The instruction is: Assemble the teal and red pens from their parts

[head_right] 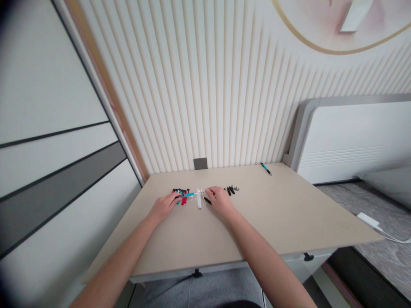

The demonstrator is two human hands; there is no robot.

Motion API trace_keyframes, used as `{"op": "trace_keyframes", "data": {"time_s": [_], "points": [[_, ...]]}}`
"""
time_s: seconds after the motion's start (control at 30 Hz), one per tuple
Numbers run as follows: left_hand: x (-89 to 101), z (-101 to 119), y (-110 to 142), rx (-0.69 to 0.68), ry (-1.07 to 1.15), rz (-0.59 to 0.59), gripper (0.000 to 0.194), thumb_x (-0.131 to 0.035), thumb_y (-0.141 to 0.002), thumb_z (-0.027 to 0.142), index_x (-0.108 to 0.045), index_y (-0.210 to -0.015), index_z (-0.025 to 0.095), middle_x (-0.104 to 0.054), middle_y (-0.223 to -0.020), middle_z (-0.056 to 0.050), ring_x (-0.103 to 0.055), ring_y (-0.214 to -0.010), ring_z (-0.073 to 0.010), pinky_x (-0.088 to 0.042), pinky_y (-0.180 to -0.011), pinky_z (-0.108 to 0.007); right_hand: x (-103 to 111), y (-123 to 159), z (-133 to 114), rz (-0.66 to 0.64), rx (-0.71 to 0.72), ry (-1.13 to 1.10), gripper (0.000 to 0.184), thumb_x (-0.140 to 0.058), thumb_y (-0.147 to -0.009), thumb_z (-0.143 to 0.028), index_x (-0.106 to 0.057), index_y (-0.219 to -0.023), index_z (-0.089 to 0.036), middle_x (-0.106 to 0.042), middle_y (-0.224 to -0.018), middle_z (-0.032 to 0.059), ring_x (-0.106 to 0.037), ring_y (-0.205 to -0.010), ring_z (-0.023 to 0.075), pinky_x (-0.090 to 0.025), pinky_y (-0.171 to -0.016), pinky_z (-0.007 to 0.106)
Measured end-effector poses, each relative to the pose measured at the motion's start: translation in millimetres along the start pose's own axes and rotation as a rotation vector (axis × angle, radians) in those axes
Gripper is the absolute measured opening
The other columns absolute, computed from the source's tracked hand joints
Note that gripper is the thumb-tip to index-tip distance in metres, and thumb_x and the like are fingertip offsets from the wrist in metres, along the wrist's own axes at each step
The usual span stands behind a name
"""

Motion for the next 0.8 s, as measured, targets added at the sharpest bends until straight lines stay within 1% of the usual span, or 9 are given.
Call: {"op": "trace_keyframes", "data": {"time_s": [0.07,0.2,0.3,0.37,0.43,0.5,0.63,0.7,0.8], "points": [[0.7,-2.8,0.6,0.017,0.001,-0.005,0.029,-0.04,-0.099,0.039,-0.06,-0.11,0.022,-0.072,-0.099,-0.004,-0.069,-0.084,-0.0162,-0.052,-0.074,-0.025,1.1,0.5,5.5,-0.023,-0.041,0.103,0.031,-0.048,-0.092,-0.033,-0.072,-0.081,-0.018,-0.071,-0.079,0.0065,-0.06,-0.072,0.0173,-0.036,-0.065,0.025],[-0.7,-9.2,1.4,0.059,-0.013,-0.015,0.03,-0.039,-0.099,0.039,-0.06,-0.111,0.022,-0.071,-0.1,-0.004,-0.069,-0.087,-0.0171,-0.052,-0.076,-0.026,-2.7,4.3,10.4,-0.139,-0.107,0.27,0.024,-0.056,-0.086,-0.035,-0.075,-0.082,-0.022,-0.073,-0.081,0.0056,-0.062,-0.076,0.019,-0.037,-0.067,0.026],[-3.1,-11.7,2.2,0.07,-0.019,-0.022,0.03,-0.039,-0.099,0.039,-0.06,-0.111,0.022,-0.071,-0.1,-0.004,-0.069,-0.087,-0.0171,-0.052,-0.077,-0.026,-6.5,7.2,9.1,-0.199,-0.128,0.325,0.02,-0.059,-0.083,-0.036,-0.076,-0.083,-0.023,-0.073,-0.084,0.0054,-0.063,-0.082,0.02,-0.037,-0.07,0.027],[-3.5,-11.8,2.4,0.066,-0.012,-0.02,0.029,-0.04,-0.099,0.039,-0.06,-0.111,0.022,-0.071,-0.101,-0.004,-0.068,-0.088,-0.0169,-0.052,-0.078,-0.026,-8.7,8.1,8.4,-0.211,-0.122,0.314,0.018,-0.061,-0.082,-0.034,-0.076,-0.082,-0.023,-0.073,-0.085,0.0056,-0.063,-0.083,0.0203,-0.037,-0.072,0.027],[-2.9,-10.9,2.2,0.063,-0.005,-0.021,0.028,-0.04,-0.099,0.039,-0.06,-0.111,0.023,-0.071,-0.102,-0.004,-0.068,-0.088,-0.017,-0.052,-0.078,-0.026,-9.2,7.3,8.3,-0.182,-0.092,0.268,0.017,-0.062,-0.081,-0.032,-0.075,-0.08,-0.022,-0.073,-0.085,0.0064,-0.063,-0.083,0.021,-0.038,-0.072,0.028],[-0.9,-10.3,1.7,0.071,0.003,-0.016,0.028,-0.04,-0.099,0.038,-0.06,-0.111,0.022,-0.071,-0.101,-0.004,-0.068,-0.087,-0.0171,-0.052,-0.077,-0.026,-7.3,5.4,11.3,-0.117,-0.076,0.199,0.016,-0.061,-0.082,-0.029,-0.074,-0.079,-0.021,-0.073,-0.084,0.0073,-0.063,-0.08,0.0209,-0.038,-0.07,0.028],[5.2,-11.0,0.6,0.112,0.026,0.018,0.027,-0.04,-0.099,0.037,-0.059,-0.113,0.024,-0.071,-0.1,-0.002,-0.068,-0.084,-0.0157,-0.051,-0.076,-0.025,-0.6,0.4,23.5,0.014,-0.117,0.019,0.016,-0.058,-0.084,-0.028,-0.071,-0.09,-0.019,-0.071,-0.078,0.0055,-0.061,-0.069,0.0183,-0.04,-0.065,0.027],[6.4,-12.1,0.4,0.128,0.035,0.03,0.026,-0.041,-0.098,0.037,-0.06,-0.112,0.024,-0.072,-0.099,-0.001,-0.068,-0.083,-0.0154,-0.051,-0.076,-0.025,2.9,-2.1,23.6,0.059,-0.086,-0.046,0.018,-0.057,-0.086,-0.026,-0.07,-0.095,-0.019,-0.071,-0.083,0.0058,-0.061,-0.074,0.0185,-0.043,-0.07,0.028],[5.1,-13.9,0.5,0.139,0.051,0.034,0.027,-0.041,-0.098,0.038,-0.06,-0.111,0.024,-0.072,-0.102,-0.002,-0.068,-0.085,-0.0169,-0.052,-0.077,-0.026,7.6,-3.8,16.6,0.104,0.004,-0.079,0.02,-0.054,-0.087,-0.022,-0.07,-0.098,-0.02,-0.07,-0.094,0.0074,-0.061,-0.083,0.019,-0.044,-0.08,0.031]]}}
Point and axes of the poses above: each hand's wrist, its own y-axis away from the middle knuckle, its own x-axis out of the back of the hand, z = x × y, the point moved 7 cm from there along -y, towards the middle knuckle
